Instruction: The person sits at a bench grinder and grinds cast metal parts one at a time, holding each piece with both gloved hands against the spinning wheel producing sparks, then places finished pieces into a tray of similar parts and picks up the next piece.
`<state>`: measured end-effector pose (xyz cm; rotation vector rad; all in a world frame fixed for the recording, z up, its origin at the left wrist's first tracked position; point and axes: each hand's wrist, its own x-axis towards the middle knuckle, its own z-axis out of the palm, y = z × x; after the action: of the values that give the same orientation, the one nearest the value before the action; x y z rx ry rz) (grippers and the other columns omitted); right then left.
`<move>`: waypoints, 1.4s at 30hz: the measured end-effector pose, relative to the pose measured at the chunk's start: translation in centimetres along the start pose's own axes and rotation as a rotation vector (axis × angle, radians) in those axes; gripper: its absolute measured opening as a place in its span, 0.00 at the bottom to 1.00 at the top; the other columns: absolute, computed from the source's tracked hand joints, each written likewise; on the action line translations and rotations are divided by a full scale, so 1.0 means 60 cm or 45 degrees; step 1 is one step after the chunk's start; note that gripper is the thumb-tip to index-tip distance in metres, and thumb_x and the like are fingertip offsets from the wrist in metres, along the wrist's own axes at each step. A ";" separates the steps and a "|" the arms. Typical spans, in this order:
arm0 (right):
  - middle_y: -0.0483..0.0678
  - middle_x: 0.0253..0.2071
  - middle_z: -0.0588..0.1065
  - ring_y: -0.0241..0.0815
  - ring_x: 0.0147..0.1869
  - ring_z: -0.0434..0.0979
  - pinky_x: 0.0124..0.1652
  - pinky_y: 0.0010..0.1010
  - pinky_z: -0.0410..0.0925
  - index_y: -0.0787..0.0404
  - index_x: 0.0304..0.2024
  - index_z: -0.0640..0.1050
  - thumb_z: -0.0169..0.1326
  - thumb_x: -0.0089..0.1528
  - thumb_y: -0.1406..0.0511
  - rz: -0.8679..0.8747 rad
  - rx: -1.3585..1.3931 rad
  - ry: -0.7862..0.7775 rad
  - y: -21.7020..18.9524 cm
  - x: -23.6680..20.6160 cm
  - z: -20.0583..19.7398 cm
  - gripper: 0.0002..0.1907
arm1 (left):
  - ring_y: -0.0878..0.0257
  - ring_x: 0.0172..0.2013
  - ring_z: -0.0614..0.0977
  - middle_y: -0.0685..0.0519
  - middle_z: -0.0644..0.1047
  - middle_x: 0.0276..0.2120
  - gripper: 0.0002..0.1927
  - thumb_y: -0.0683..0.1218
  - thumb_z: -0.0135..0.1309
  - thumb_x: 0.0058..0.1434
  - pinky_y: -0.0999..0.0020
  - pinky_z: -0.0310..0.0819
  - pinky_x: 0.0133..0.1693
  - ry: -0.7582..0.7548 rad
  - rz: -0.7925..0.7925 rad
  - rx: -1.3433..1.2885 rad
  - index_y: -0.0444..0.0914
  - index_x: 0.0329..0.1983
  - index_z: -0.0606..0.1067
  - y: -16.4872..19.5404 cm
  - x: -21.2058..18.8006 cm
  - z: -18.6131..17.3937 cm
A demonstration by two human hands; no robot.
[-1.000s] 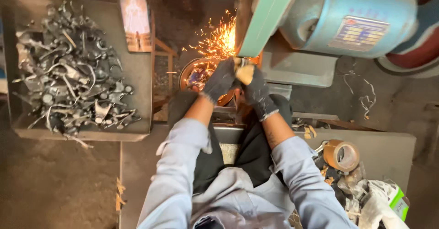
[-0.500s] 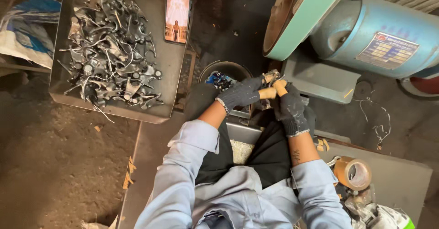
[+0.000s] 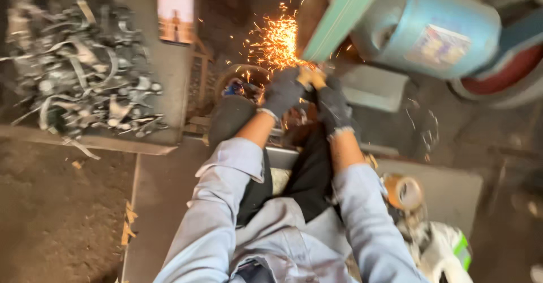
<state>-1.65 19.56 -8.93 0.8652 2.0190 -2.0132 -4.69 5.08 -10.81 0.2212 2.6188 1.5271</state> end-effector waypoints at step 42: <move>0.54 0.55 0.77 0.58 0.59 0.73 0.54 0.46 0.66 0.58 0.54 0.79 0.55 0.62 0.50 -0.584 -1.542 -0.784 -0.028 -0.241 0.073 0.25 | 0.49 0.39 0.82 0.47 0.79 0.38 0.42 0.62 0.73 0.33 0.52 0.76 0.38 -0.045 0.159 1.199 0.43 0.53 0.76 -0.174 -0.318 -0.480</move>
<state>8.13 11.42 -0.65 -0.4278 2.4805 -0.6234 8.71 -28.02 -5.48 0.4657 3.1081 0.1824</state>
